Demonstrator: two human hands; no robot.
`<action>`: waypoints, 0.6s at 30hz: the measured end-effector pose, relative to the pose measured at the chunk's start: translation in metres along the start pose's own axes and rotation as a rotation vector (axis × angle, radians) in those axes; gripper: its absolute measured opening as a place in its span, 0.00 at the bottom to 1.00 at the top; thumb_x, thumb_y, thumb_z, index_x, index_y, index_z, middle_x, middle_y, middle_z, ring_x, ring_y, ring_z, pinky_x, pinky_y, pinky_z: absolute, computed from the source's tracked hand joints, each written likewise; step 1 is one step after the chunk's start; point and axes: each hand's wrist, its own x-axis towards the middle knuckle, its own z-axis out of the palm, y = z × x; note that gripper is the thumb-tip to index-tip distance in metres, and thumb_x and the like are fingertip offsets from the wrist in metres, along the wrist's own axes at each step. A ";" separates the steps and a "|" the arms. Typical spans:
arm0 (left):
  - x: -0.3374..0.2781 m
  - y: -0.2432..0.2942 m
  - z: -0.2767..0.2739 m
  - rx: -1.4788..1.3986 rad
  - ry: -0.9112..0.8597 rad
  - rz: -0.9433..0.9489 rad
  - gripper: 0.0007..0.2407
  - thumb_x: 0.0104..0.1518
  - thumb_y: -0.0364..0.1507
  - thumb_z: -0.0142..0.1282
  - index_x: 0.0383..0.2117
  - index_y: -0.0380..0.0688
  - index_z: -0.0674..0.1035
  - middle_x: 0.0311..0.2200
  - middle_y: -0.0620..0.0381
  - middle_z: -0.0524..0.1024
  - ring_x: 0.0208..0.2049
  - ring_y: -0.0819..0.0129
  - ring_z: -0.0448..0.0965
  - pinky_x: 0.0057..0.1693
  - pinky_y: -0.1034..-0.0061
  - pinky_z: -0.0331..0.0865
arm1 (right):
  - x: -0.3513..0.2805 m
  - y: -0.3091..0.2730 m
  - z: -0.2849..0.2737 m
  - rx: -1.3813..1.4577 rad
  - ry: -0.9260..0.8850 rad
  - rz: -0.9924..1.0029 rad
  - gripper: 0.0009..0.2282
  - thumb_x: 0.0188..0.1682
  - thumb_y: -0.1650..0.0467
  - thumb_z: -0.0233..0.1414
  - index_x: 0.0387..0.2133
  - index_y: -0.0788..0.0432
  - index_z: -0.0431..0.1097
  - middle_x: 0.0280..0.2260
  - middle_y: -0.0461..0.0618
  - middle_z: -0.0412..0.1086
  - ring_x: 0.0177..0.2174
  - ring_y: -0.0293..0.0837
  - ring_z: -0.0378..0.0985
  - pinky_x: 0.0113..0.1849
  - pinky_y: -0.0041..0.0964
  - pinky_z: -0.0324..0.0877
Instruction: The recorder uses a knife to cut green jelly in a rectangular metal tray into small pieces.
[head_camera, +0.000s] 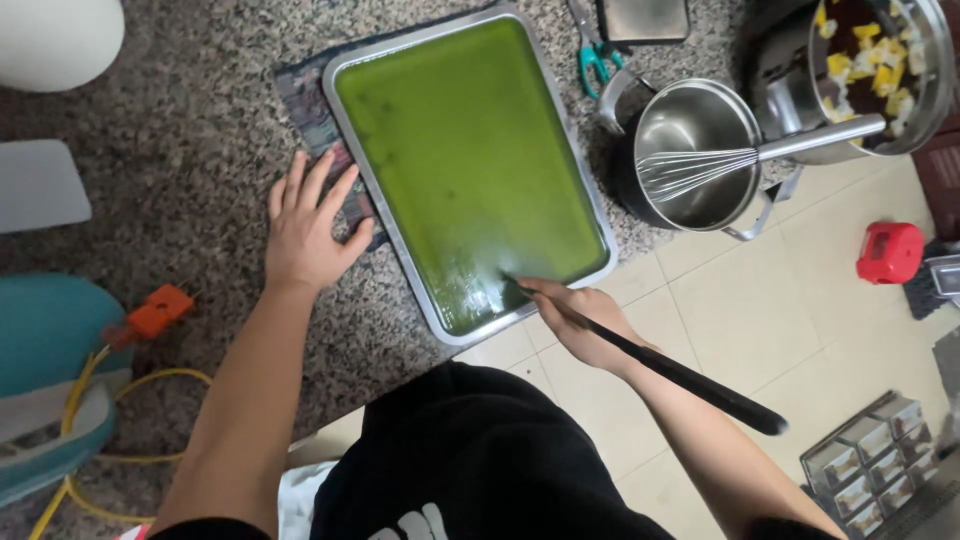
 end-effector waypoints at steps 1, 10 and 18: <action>-0.001 0.000 0.000 0.002 -0.001 -0.006 0.28 0.57 0.41 0.60 0.66 0.54 0.72 0.71 0.49 0.60 0.73 0.43 0.51 0.72 0.47 0.48 | -0.004 -0.001 -0.002 0.001 -0.005 -0.003 0.15 0.56 0.68 0.46 0.54 0.53 0.70 0.17 0.54 0.70 0.20 0.52 0.77 0.28 0.46 0.71; 0.000 -0.005 0.005 0.006 -0.033 -0.032 0.25 0.59 0.44 0.56 0.62 0.54 0.74 0.72 0.52 0.57 0.73 0.46 0.48 0.72 0.48 0.44 | 0.009 -0.031 -0.041 0.092 -0.231 0.310 0.15 0.54 0.65 0.47 0.52 0.50 0.74 0.21 0.53 0.76 0.14 0.42 0.74 0.23 0.37 0.72; -0.001 -0.002 0.000 -0.065 0.028 -0.019 0.24 0.56 0.41 0.60 0.59 0.50 0.77 0.70 0.52 0.59 0.72 0.47 0.50 0.72 0.48 0.47 | 0.107 -0.042 -0.052 0.422 0.128 0.070 0.17 0.59 0.63 0.42 0.57 0.57 0.68 0.54 0.53 0.75 0.14 0.36 0.71 0.20 0.30 0.70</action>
